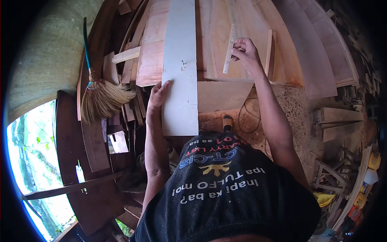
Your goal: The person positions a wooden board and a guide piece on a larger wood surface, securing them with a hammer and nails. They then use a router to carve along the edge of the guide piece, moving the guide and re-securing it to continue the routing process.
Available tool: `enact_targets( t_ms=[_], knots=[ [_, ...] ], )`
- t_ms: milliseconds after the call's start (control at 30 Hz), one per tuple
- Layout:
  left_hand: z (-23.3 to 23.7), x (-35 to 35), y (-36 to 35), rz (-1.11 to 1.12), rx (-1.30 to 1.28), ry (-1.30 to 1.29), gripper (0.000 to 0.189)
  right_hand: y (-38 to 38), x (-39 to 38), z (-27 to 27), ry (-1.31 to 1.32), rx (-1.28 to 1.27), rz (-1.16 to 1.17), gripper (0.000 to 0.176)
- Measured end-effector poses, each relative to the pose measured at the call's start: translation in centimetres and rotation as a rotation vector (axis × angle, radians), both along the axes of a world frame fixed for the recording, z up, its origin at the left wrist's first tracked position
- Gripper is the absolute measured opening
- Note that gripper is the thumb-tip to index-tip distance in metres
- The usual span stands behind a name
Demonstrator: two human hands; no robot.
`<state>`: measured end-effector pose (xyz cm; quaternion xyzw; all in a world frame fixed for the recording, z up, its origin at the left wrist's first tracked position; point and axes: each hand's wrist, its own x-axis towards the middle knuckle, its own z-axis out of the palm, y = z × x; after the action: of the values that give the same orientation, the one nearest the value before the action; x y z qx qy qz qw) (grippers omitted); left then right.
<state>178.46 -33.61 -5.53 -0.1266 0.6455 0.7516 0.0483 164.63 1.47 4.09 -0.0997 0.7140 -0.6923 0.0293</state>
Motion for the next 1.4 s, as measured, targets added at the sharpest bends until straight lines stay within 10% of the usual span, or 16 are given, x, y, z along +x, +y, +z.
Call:
enact_targets(
  t_ms=[467,767,1400],
  knots=[
    [-0.2,0.0,-0.1,-0.002,-0.010,0.003,0.043,0.4,0.7,0.5,0.009,0.006,0.102,0.033],
    [-0.2,-0.2,0.0,0.012,-0.033,0.039,0.035,-0.2,-0.6,-3.2,0.282,0.886,0.174,0.018],
    [1.4,0.6,0.7,0.008,0.065,-0.063,0.041,-3.0,-0.8,-6.1,0.429,0.915,0.104,0.016]
  ],
)
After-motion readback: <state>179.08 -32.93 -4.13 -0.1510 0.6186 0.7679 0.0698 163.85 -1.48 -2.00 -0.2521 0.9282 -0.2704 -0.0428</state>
